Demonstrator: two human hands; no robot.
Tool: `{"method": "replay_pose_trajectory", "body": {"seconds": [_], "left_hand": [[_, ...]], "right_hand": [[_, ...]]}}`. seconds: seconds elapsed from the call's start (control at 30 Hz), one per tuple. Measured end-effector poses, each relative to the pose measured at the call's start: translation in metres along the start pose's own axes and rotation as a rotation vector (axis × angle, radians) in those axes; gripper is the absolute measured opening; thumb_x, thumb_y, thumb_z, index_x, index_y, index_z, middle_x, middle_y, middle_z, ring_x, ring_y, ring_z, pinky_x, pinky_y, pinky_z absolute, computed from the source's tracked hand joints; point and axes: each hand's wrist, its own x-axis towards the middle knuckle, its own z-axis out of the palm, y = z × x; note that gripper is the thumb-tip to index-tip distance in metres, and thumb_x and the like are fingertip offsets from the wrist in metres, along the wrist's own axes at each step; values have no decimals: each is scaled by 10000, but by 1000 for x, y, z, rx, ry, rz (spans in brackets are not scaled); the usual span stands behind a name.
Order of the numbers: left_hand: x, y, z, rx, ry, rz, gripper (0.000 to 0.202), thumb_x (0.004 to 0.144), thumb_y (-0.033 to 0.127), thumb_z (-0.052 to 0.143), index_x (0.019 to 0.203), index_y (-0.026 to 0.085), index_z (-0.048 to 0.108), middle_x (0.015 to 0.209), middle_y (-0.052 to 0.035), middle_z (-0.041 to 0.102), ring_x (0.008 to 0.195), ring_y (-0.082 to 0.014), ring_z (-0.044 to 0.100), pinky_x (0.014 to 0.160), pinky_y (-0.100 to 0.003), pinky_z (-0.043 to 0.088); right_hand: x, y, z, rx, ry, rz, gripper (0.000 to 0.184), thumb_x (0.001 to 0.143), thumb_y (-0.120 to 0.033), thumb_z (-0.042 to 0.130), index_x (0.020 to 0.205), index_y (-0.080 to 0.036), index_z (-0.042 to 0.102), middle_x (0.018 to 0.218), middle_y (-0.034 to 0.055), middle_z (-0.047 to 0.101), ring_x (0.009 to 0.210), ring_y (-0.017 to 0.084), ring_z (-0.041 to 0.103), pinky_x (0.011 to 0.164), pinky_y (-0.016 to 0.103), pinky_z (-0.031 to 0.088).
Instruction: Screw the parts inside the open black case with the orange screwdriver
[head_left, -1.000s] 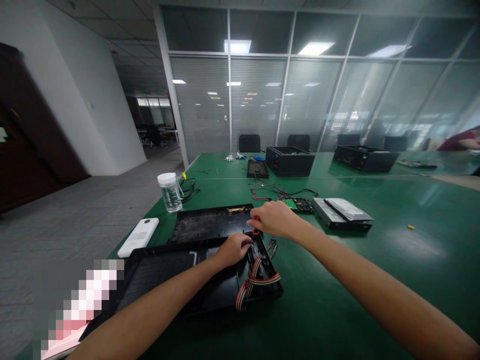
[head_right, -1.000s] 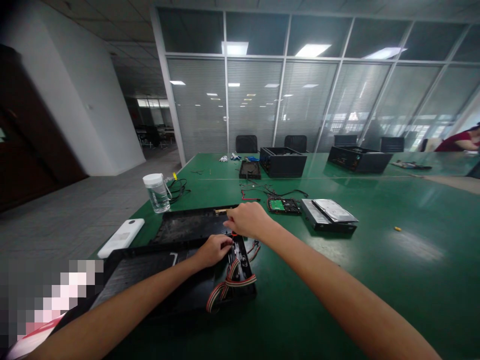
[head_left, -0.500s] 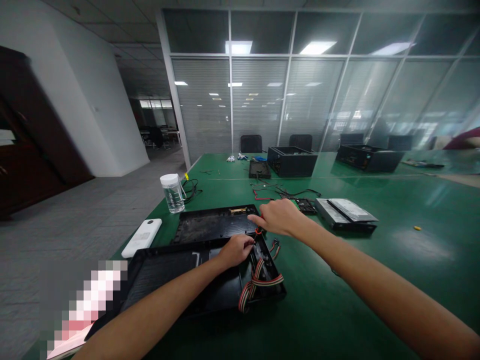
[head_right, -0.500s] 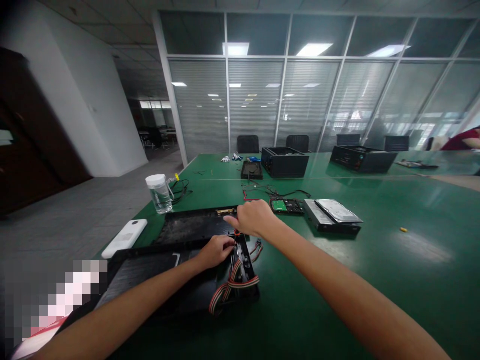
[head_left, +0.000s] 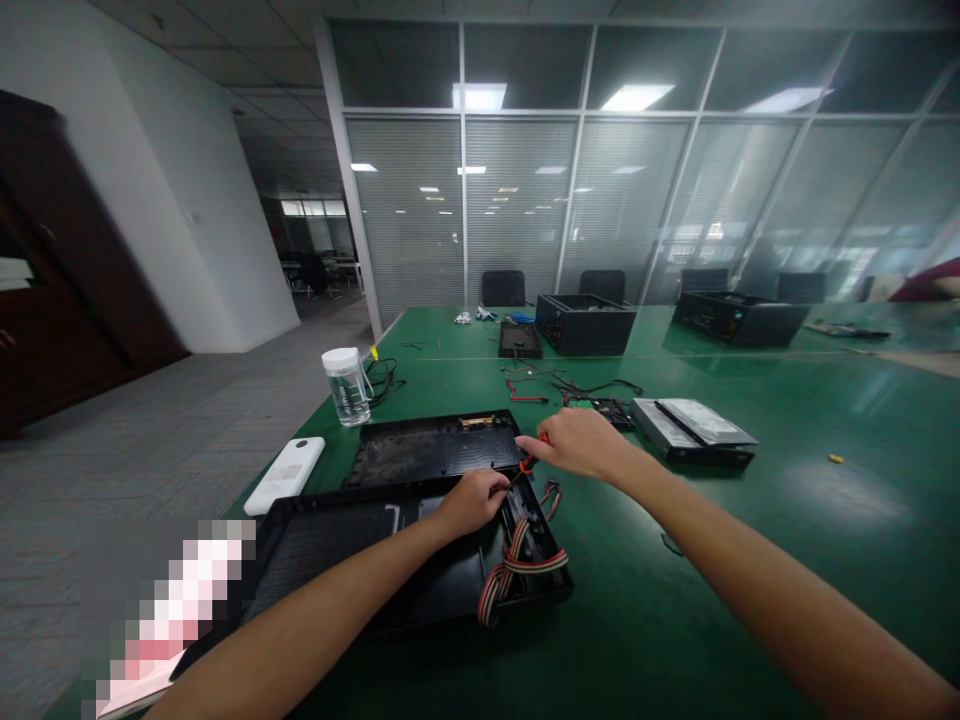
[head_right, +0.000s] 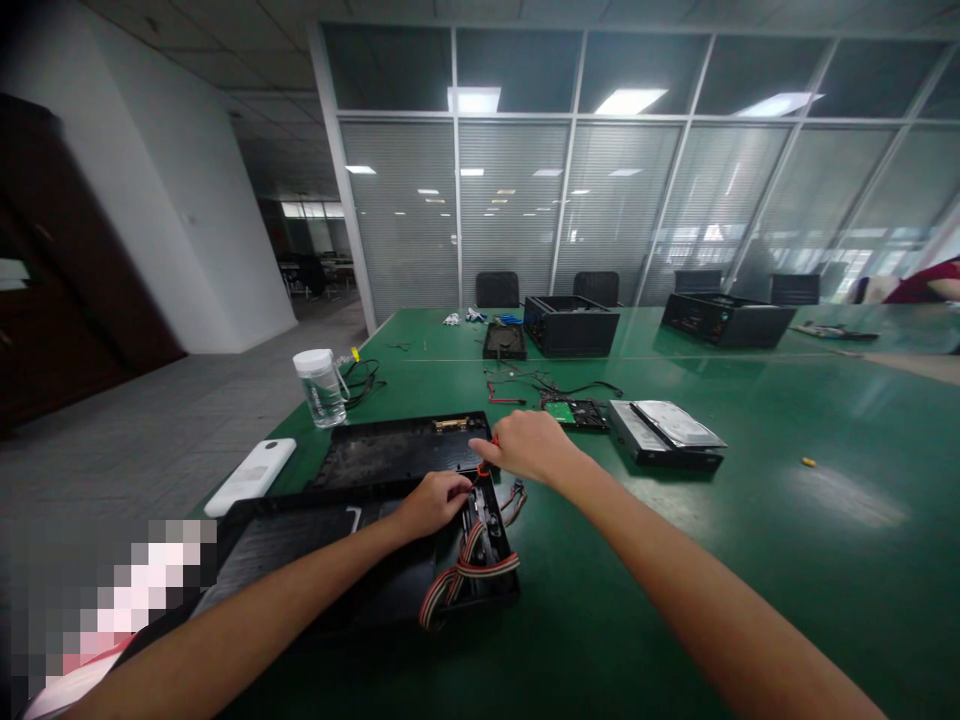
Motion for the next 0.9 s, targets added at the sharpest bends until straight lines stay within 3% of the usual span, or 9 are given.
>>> {"method": "replay_pose_trajectory", "body": {"seconds": [0.1, 0.2, 0.33, 0.43, 0.5, 0.57, 0.7, 0.8, 0.9], "left_hand": [[0, -1, -2, 14, -9, 8, 145, 782, 121, 509, 861, 151, 627, 776, -26, 619, 723, -142, 555, 707, -240, 427], [-2, -2, -2, 40, -24, 29, 153, 796, 116, 492, 890, 155, 606, 824, -34, 611, 778, -148, 552, 750, -249, 428], [-4, 0, 1, 120, -49, 135, 174, 858, 130, 426, 961, 163, 562, 929, -58, 587, 894, -166, 531, 855, -284, 410], [-1, 3, -3, 218, -57, 200, 205, 875, 117, 387, 979, 154, 560, 937, -81, 585, 922, -185, 521, 879, -306, 400], [3, 5, -15, 277, -60, 222, 209, 865, 111, 404, 971, 148, 580, 937, -91, 599, 930, -195, 526, 880, -310, 397], [7, 6, -34, 307, -78, 213, 204, 854, 119, 431, 942, 153, 612, 925, -83, 622, 912, -191, 546, 868, -297, 400], [4, 2, -73, 354, -273, 108, 147, 781, 138, 530, 793, 183, 669, 774, -29, 662, 737, -154, 595, 731, -233, 429], [-10, -5, -86, 410, -431, 23, 80, 692, 131, 617, 686, 189, 671, 698, -14, 663, 684, -154, 600, 642, -212, 418], [-25, -9, -93, 332, -496, -49, 142, 659, 208, 687, 801, 205, 683, 686, 5, 665, 648, -140, 598, 595, -193, 402]], "right_hand": [[-10, 25, 24, 254, 39, 36, 535, 843, -565, 319, 601, -179, 600, 574, 55, 594, 571, 171, 566, 525, 257, 356], [-31, 56, 70, 781, 0, 130, 494, 831, -555, 337, 604, -173, 553, 467, -15, 491, 422, 113, 460, 443, 230, 342], [-55, 83, 128, 1422, 267, 496, 428, 816, -566, 359, 774, -182, 544, 483, -32, 459, 360, 108, 414, 346, 231, 324], [-59, 87, 144, 1619, 388, 509, 336, 779, -535, 463, 815, -209, 532, 660, 22, 567, 527, 136, 551, 460, 258, 455], [-57, 83, 145, 1592, 412, 444, 299, 758, -506, 516, 843, -219, 515, 730, 30, 581, 625, 156, 585, 567, 292, 498], [-57, 77, 144, 1418, 425, 389, 279, 753, -486, 537, 820, -222, 479, 703, 17, 555, 608, 159, 564, 591, 314, 494], [-64, 66, 139, 929, 404, 196, 265, 807, -443, 486, 673, -228, 407, 664, 15, 515, 607, 163, 505, 620, 324, 462], [-70, 55, 119, 783, 376, 38, 250, 870, -377, 404, 687, -218, 464, 714, 40, 552, 682, 174, 531, 677, 325, 453], [-81, 32, 86, 719, 333, -161, 210, 891, -307, 386, 825, -202, 555, 854, 69, 603, 831, 180, 565, 748, 313, 451]]}}
